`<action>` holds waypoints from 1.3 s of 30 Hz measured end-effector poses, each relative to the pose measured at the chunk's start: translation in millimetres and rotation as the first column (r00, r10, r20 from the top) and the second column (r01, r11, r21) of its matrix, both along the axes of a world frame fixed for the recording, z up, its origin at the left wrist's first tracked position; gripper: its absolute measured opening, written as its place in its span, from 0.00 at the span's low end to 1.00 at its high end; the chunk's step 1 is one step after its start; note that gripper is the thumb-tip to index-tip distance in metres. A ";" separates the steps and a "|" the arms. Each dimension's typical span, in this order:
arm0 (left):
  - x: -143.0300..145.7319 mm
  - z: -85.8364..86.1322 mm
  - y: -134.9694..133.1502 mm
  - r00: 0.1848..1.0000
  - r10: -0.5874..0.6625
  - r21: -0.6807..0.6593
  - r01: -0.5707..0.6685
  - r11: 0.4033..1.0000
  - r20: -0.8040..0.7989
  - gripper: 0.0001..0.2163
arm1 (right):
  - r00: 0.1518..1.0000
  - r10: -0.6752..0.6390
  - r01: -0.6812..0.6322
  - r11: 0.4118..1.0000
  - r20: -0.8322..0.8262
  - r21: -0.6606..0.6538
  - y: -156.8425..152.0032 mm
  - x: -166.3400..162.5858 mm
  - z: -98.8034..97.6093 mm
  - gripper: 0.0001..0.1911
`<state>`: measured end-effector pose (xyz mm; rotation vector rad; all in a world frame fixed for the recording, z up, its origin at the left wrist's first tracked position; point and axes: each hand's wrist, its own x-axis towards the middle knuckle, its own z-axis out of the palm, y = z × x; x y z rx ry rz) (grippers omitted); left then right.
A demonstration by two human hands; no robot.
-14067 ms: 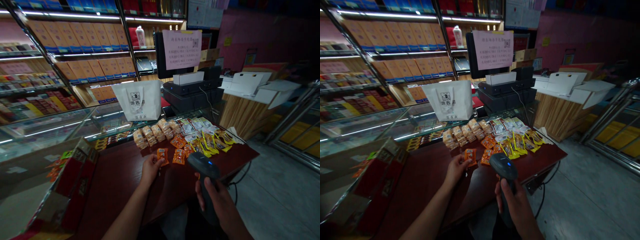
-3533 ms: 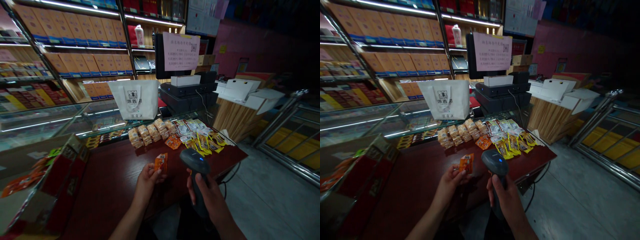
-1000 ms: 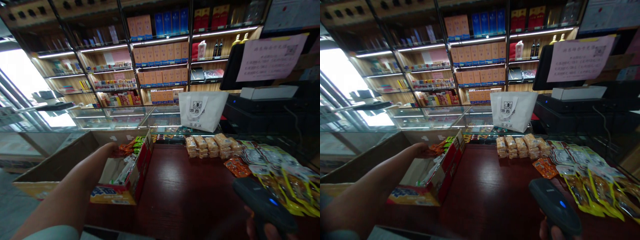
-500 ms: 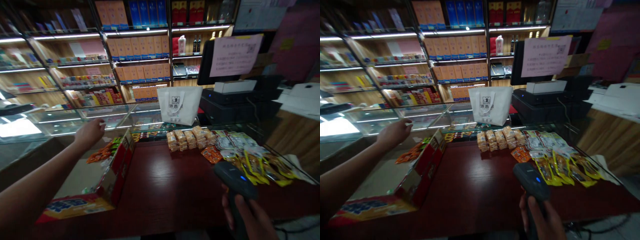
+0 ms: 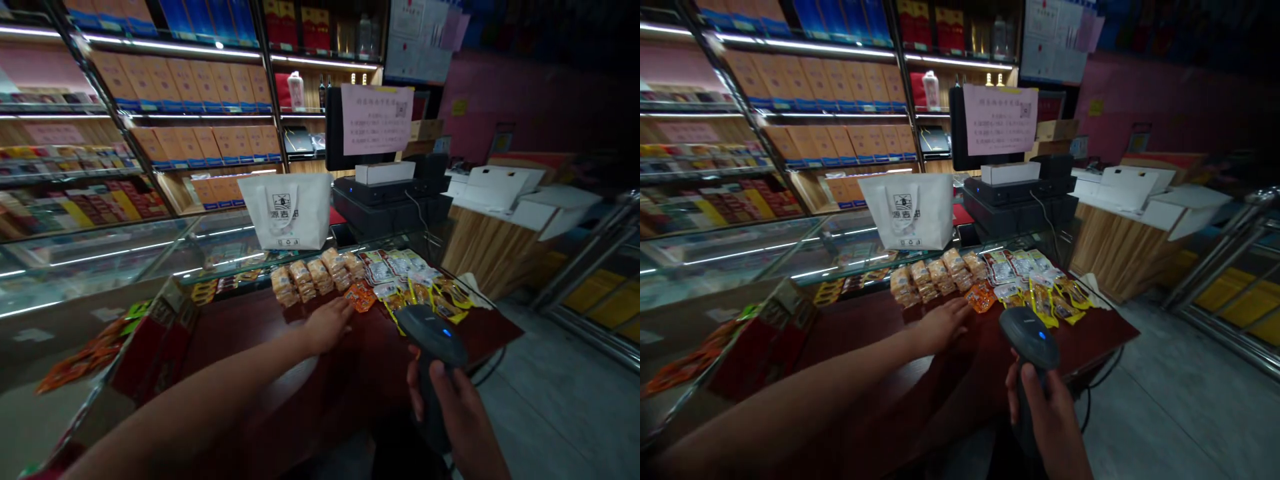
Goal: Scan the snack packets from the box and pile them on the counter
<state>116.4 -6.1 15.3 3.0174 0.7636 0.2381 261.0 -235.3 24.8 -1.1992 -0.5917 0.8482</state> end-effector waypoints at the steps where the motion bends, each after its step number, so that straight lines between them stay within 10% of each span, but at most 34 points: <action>1: 17.8 -8.9 -1.9 1.000 0.027 -0.034 -0.026 0.999 0.010 0.27 | 1.000 -0.009 0.009 1.000 0.003 -0.008 -1.9 -0.1 1.1 0.29; 7: 64.0 -35.1 -4.4 0.957 0.246 -0.147 -0.224 0.963 0.152 0.21 | 0.998 -0.066 0.065 0.998 -0.001 -0.020 -8.2 4.1 7.9 0.30; 20: -74.4 -35.7 -81.2 0.924 0.218 -0.274 -0.132 0.953 0.315 0.29 | 1.000 -0.015 0.015 1.000 -0.026 -0.004 13.0 0.0 -1.4 0.27; 28: -58.7 -28.6 -87.0 0.693 0.693 -0.262 -0.644 0.719 0.197 0.15 | 0.996 0.075 -0.075 0.997 -0.051 0.011 18.9 -17.3 -3.5 0.28; 34: -55.4 -33.2 -78.6 0.741 0.626 -0.417 -0.503 0.757 0.242 0.05 | 0.994 0.110 -0.108 0.993 0.028 -0.043 13.9 -25.4 -2.2 0.28; 39: -65.5 -29.2 -53.9 0.551 0.693 -0.675 -0.286 0.680 0.465 0.06 | 0.977 0.194 -0.193 0.981 0.091 -0.020 15.6 -32.0 13.4 0.27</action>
